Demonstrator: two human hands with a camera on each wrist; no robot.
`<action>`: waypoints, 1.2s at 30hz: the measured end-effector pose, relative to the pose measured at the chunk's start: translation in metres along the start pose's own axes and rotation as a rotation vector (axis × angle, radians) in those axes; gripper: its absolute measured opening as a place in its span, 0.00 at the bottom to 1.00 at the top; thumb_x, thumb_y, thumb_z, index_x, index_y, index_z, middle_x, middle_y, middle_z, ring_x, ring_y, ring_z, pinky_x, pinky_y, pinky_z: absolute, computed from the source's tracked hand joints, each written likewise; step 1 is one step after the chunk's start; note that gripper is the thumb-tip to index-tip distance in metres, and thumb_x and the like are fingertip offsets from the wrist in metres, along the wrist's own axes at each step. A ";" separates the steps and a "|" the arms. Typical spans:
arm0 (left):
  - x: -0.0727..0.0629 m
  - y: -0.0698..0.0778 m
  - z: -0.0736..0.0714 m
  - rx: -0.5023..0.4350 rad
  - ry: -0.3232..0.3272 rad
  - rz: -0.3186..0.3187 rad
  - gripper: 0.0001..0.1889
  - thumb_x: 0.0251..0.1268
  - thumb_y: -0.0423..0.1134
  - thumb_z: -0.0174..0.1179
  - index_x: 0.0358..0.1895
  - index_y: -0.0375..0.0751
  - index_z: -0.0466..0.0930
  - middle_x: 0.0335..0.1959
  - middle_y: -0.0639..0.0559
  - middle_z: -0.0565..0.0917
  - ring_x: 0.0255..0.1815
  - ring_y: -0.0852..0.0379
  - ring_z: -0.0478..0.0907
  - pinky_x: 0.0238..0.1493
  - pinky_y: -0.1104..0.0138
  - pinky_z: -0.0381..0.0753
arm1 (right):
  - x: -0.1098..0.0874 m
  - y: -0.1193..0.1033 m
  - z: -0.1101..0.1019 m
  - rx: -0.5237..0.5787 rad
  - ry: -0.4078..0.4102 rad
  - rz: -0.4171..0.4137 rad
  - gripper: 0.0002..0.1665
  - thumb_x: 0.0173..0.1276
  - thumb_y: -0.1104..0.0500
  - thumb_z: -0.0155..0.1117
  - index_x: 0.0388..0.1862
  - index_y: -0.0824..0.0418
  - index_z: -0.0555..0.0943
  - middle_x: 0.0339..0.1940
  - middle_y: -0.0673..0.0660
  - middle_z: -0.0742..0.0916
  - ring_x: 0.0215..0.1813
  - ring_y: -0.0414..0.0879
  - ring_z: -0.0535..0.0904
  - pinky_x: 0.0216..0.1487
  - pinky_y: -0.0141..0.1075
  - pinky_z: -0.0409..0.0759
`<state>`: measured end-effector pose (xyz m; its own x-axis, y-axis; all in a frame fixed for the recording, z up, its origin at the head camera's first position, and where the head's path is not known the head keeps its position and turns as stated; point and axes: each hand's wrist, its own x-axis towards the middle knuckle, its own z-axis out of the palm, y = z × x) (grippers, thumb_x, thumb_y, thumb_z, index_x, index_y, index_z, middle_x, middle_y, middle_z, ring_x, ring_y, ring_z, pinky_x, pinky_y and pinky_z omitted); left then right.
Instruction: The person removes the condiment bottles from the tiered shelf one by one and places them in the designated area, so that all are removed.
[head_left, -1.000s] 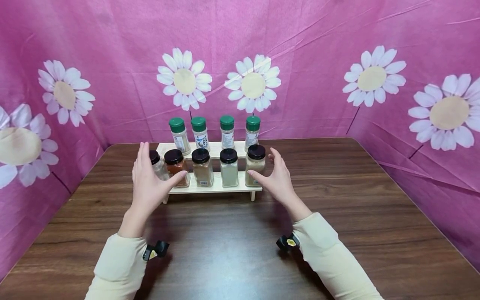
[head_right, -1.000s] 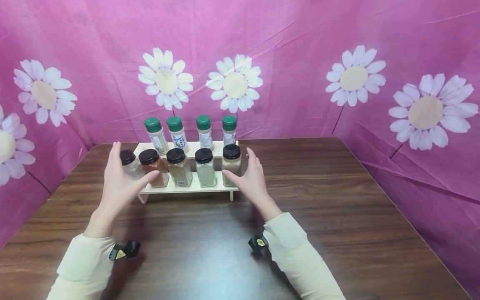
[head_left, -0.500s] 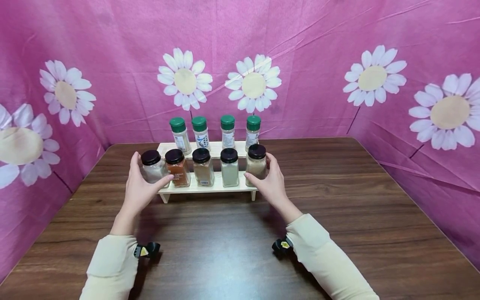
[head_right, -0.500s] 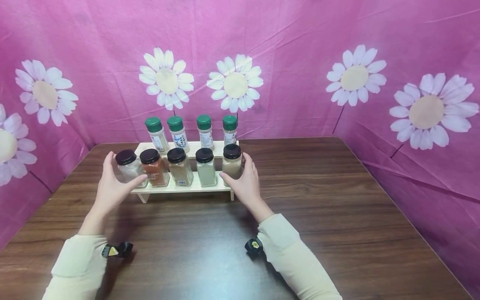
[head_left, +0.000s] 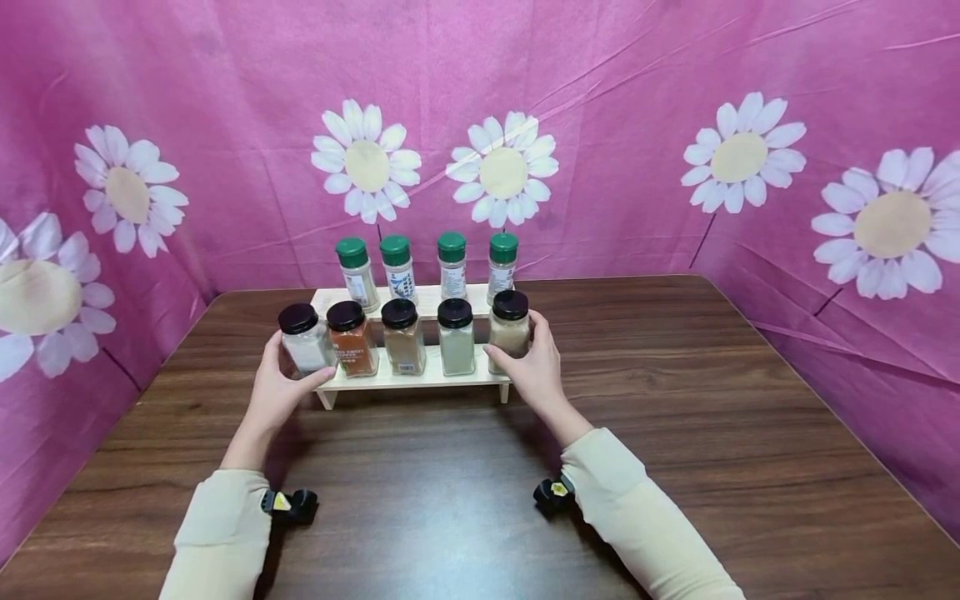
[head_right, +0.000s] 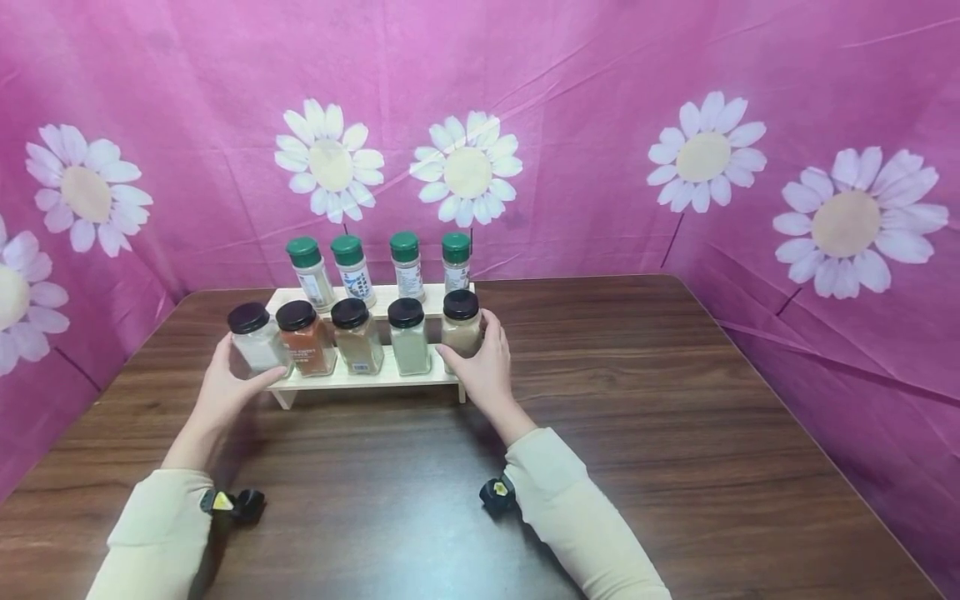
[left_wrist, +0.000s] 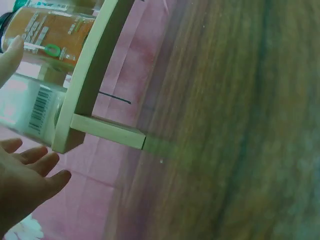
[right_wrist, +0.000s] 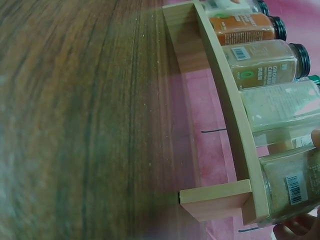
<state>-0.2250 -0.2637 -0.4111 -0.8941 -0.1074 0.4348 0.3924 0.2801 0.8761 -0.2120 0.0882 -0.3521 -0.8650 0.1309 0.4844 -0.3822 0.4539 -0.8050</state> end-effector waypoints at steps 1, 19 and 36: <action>-0.001 0.002 0.000 -0.021 -0.028 -0.023 0.43 0.41 0.30 0.67 0.63 0.46 0.52 0.53 0.44 0.67 0.49 0.58 0.65 0.48 0.74 0.63 | 0.000 0.000 0.001 0.001 0.002 -0.001 0.41 0.42 0.58 0.72 0.55 0.67 0.64 0.46 0.62 0.75 0.47 0.50 0.69 0.46 0.40 0.67; -0.020 0.032 0.010 -0.008 -0.152 -0.273 0.36 0.46 0.31 0.63 0.58 0.31 0.52 0.52 0.40 0.64 0.48 0.59 0.61 0.52 0.65 0.55 | 0.001 0.000 0.005 -0.009 -0.001 0.023 0.41 0.42 0.57 0.72 0.54 0.65 0.64 0.46 0.61 0.75 0.48 0.51 0.70 0.48 0.40 0.65; -0.021 0.024 0.017 -0.071 -0.131 -0.311 0.40 0.44 0.29 0.64 0.60 0.32 0.49 0.56 0.40 0.60 0.55 0.52 0.56 0.56 0.59 0.50 | 0.004 -0.002 -0.003 0.014 -0.014 0.063 0.37 0.41 0.59 0.73 0.50 0.66 0.66 0.42 0.61 0.78 0.44 0.51 0.72 0.45 0.40 0.67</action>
<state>-0.2003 -0.2381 -0.4030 -0.9916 -0.0523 0.1182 0.1066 0.1858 0.9768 -0.2139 0.0909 -0.3474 -0.8916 0.1466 0.4284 -0.3317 0.4324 -0.8385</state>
